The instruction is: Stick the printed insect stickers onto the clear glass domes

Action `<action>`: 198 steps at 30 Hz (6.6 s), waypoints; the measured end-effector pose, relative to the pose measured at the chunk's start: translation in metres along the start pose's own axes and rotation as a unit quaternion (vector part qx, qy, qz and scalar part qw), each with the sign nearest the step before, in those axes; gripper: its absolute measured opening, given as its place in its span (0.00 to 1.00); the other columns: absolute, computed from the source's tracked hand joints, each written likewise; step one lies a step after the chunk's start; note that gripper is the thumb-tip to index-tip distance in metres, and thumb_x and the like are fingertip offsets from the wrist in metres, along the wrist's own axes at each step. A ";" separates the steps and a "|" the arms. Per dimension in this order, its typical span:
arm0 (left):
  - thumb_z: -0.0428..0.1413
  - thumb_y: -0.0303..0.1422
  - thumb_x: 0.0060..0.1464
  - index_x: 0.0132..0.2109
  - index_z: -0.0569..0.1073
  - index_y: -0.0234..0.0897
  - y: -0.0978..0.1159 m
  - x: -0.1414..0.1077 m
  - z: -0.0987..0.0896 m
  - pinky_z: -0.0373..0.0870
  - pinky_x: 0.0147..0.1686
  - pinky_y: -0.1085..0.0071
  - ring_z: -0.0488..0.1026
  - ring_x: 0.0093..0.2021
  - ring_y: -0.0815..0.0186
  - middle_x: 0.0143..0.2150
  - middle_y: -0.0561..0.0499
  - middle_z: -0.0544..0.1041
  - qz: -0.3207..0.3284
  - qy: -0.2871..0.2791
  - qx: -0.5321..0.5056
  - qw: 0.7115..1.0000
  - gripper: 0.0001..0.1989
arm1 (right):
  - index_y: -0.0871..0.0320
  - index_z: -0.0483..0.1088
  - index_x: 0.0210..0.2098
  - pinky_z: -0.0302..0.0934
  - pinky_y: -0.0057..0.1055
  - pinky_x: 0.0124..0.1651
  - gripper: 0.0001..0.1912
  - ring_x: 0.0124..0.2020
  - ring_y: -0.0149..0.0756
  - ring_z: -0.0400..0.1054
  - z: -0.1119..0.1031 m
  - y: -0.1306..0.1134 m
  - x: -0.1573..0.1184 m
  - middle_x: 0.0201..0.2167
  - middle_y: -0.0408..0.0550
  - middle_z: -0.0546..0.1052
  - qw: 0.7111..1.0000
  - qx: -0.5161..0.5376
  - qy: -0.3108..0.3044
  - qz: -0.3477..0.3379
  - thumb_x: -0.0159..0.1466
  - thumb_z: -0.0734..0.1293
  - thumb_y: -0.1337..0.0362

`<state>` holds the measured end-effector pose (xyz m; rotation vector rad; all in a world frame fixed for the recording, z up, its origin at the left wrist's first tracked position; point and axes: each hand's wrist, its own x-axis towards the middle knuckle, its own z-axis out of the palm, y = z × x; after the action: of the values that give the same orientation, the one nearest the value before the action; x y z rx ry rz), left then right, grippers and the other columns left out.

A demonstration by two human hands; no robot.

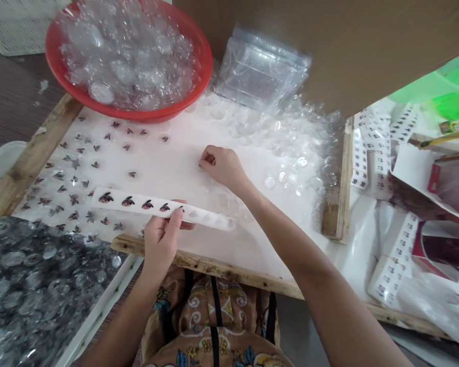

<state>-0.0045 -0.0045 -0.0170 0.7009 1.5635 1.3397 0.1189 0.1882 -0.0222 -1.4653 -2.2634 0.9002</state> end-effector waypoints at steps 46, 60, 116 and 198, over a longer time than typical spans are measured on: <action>0.58 0.43 0.60 0.35 0.82 0.33 -0.009 0.000 -0.004 0.76 0.29 0.75 0.76 0.32 0.68 0.41 0.44 0.84 -0.006 -0.028 -0.154 0.988 0.17 | 0.56 0.70 0.28 0.57 0.28 0.30 0.04 0.24 0.28 0.62 -0.011 -0.001 -0.063 0.24 0.40 0.73 0.988 0.147 -0.032 0.029 0.59 0.68 0.65; 0.55 0.47 0.61 0.50 0.81 0.33 -0.007 0.000 -0.003 0.78 0.29 0.70 0.76 0.30 0.66 0.40 0.45 0.82 -0.025 -0.046 -0.109 0.993 0.23 | 0.56 0.71 0.44 0.58 0.31 0.37 0.09 0.34 0.36 0.70 0.005 -0.014 -0.060 0.39 0.49 0.78 0.998 -0.049 -0.025 0.005 0.64 0.65 0.70; 0.59 0.45 0.60 0.52 0.77 0.35 -0.004 0.003 -0.001 0.81 0.31 0.69 0.78 0.27 0.68 0.32 0.52 0.79 -0.019 -0.060 -0.070 0.996 0.21 | 0.57 0.72 0.42 0.62 0.31 0.39 0.08 0.36 0.35 0.72 -0.021 -0.037 -0.081 0.36 0.47 0.79 0.993 0.082 -0.026 -0.079 0.69 0.62 0.64; 0.70 0.38 0.44 0.45 0.80 0.34 0.002 0.006 0.000 0.80 0.29 0.69 0.78 0.28 0.65 0.29 0.52 0.79 -0.044 -0.095 -0.062 0.993 0.21 | 0.55 0.68 0.26 0.56 0.31 0.30 0.06 0.25 0.31 0.60 -0.034 0.056 -0.047 0.23 0.41 0.71 0.981 0.134 0.057 0.130 0.55 0.68 0.61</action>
<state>-0.0070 0.0016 -0.0170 0.6553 1.3332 1.2545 0.1977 0.1739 -0.0280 -1.6608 -1.8158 1.1147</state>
